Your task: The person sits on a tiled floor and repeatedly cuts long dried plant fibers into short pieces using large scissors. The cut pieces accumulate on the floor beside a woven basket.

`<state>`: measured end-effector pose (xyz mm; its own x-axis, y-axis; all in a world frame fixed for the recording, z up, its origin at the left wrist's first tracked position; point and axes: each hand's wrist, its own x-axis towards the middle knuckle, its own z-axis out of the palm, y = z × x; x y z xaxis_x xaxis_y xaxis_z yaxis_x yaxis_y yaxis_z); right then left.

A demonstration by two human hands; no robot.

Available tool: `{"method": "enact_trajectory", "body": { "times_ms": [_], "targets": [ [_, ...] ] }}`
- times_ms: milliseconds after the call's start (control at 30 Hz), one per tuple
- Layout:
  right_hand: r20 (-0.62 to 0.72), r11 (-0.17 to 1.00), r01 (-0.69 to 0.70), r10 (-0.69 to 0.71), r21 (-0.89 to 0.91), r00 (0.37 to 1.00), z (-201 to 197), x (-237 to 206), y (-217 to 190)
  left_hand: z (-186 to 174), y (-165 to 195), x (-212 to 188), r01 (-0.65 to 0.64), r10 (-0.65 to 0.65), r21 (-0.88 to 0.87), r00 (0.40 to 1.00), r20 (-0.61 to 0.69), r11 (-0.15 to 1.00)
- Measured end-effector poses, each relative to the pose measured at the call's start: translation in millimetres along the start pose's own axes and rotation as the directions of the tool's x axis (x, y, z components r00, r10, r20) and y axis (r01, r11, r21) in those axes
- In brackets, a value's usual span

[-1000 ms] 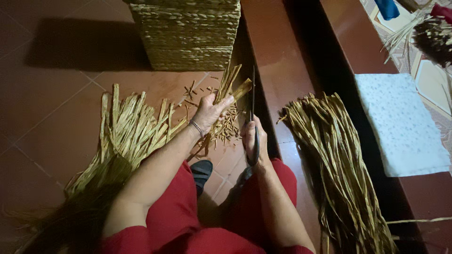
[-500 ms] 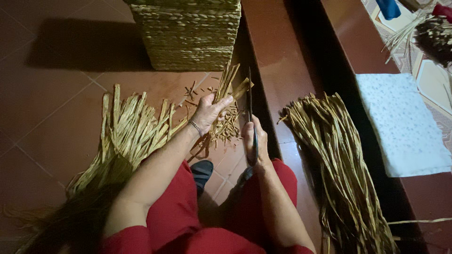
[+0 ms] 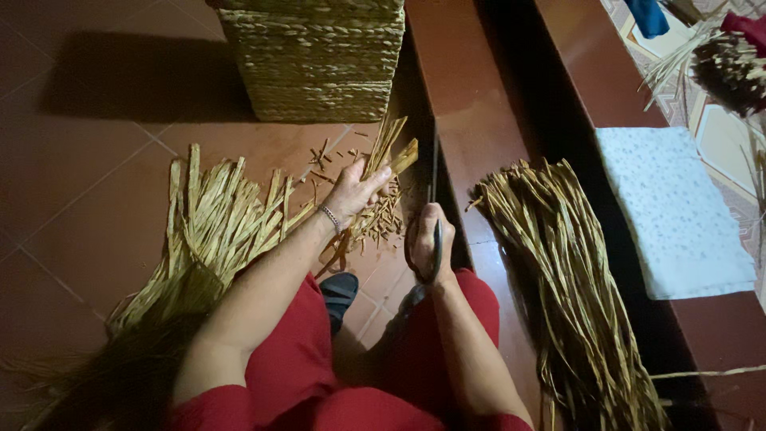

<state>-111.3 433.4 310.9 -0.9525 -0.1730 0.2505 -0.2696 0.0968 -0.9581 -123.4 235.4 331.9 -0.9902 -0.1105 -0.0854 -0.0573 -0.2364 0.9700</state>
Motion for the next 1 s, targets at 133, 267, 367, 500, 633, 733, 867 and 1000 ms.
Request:
{"method": "enact_trajectory", "body": {
  "times_ms": [133, 267, 367, 500, 633, 733, 867, 1000],
  "targets": [
    [0.059, 0.976, -0.109, 0.100, 0.188, 0.993, -6, 5, -5, -3, -1, 3, -0.031, 0.036, 0.088, 0.998, -0.060, 0.996],
    [0.167, 0.957, -0.150, 0.111, 0.247, 0.980, -3, -1, -16, -6, -14, 11, -0.247, 0.261, 0.198, 0.964, -0.048, 0.948],
    [0.213, 0.970, -0.119, 0.073, 0.211, 0.974, 1, -1, -18, -7, -21, 16, -0.379, 0.396, 0.232, 0.918, -0.031, 0.896],
    [0.199, 0.934, -0.160, 0.099, 0.319, 0.975, 3, 4, -12, -6, -19, 14, -0.165, 0.197, 0.277, 0.976, -0.091, 0.946],
    [0.117, 0.938, -0.194, 0.167, 0.286, 0.979, -3, 5, -13, -4, -16, 9, -0.108, 0.125, 0.235, 0.990, -0.058, 0.966],
    [0.036, 0.968, -0.131, 0.126, 0.214, 0.991, -1, 9, -19, 1, -23, 8, -0.197, 0.202, 0.236, 0.979, 0.006, 0.952],
    [-0.066, 0.931, -0.123, 0.154, 0.343, 0.986, 3, 11, -26, 17, -35, 2, -0.200, 0.214, 0.400, 0.977, 0.009, 0.895],
    [-0.105, 0.895, -0.133, 0.195, 0.426, 0.975, 4, 19, -22, 30, -34, -16, -0.346, 0.320, 0.455, 0.938, 0.136, 0.820]
  ]
}}
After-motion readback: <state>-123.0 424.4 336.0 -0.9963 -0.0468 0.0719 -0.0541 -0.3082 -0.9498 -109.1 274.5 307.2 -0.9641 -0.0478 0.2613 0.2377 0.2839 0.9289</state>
